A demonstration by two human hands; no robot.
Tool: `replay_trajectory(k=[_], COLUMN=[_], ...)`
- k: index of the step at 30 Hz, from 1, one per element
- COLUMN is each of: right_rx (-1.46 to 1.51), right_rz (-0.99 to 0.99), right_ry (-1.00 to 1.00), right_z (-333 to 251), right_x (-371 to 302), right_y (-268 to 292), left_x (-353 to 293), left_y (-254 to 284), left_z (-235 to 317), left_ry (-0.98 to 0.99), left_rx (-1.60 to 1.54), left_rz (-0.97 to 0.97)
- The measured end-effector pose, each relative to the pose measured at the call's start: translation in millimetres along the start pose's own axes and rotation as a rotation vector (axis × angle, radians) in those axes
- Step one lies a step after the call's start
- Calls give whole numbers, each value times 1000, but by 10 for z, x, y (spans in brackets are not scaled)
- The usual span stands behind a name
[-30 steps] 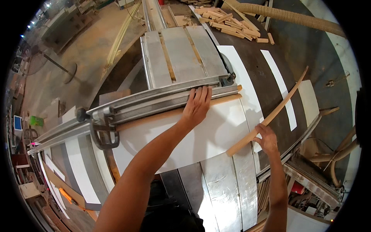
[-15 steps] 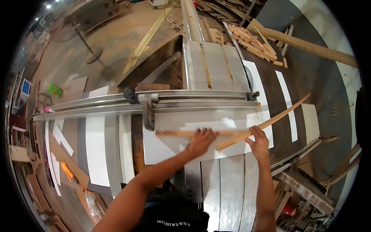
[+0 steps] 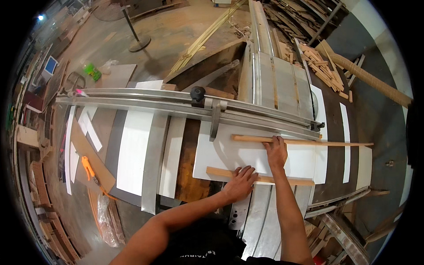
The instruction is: The person uses a table saw to cut long wooden dowels into shorter segments. They feed the dowels through the saw blade one by one, collecting the cut pieces. After cutting, they gather the segments and stack them neatly on a cardboard sheet on the floor.
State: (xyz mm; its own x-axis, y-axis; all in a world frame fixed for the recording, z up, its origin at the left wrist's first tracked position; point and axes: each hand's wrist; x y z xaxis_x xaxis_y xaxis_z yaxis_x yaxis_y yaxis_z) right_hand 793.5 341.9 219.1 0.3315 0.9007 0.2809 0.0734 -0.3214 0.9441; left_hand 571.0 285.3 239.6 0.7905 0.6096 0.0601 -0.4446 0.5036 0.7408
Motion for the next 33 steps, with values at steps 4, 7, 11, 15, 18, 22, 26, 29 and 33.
replay_trajectory(k=[4, 7, 11, 15, 18, 22, 26, 29, 33], right_rx=[63, 80, 131, 239, 398, 369, 120, -152, -217], right_rz=[26, -10, 38, 187, 221, 186, 281, 254, 7], right_ry=[-22, -10, -1, -39, -74, -126, -350, -327, -261], right_z=[132, -19, 35, 78, 223, 765, 2290, 3239, 3763], right_x=[60, 221, 225, 154, 142, 71, 63, 141, 421], right_y=[-100, -59, -220, -295, -235, 21, 323, 695, 870], left_x=[94, 440, 1250, 1751, 1813, 1748, 1779, 1780, 1822], left_y=[110, 157, 477, 564, 415, 357, 406, 415, 425], left_z=[-82, -292, -598, -770, -933, -1036, -916, -860, -808], left_ry=[47, 47, -11, -41, -109, -52, -102, -107, -53], left_rx=[-38, -33, 216, 330, 355, 372, 410, 486, 465], left_rz=[85, 204, 360, 279, 310, 334, 305, 292, 273])
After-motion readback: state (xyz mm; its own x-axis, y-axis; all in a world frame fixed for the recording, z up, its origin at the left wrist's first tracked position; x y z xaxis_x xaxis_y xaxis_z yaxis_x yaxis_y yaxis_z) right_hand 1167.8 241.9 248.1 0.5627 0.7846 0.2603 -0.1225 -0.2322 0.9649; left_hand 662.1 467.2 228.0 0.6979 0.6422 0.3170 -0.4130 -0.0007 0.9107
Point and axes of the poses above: each hand's wrist, its own x-axis towards the middle knuckle, its own y-axis out of the back of the hand, z = x × y, and after that the axes turned 3 degrees about -x, right-handed
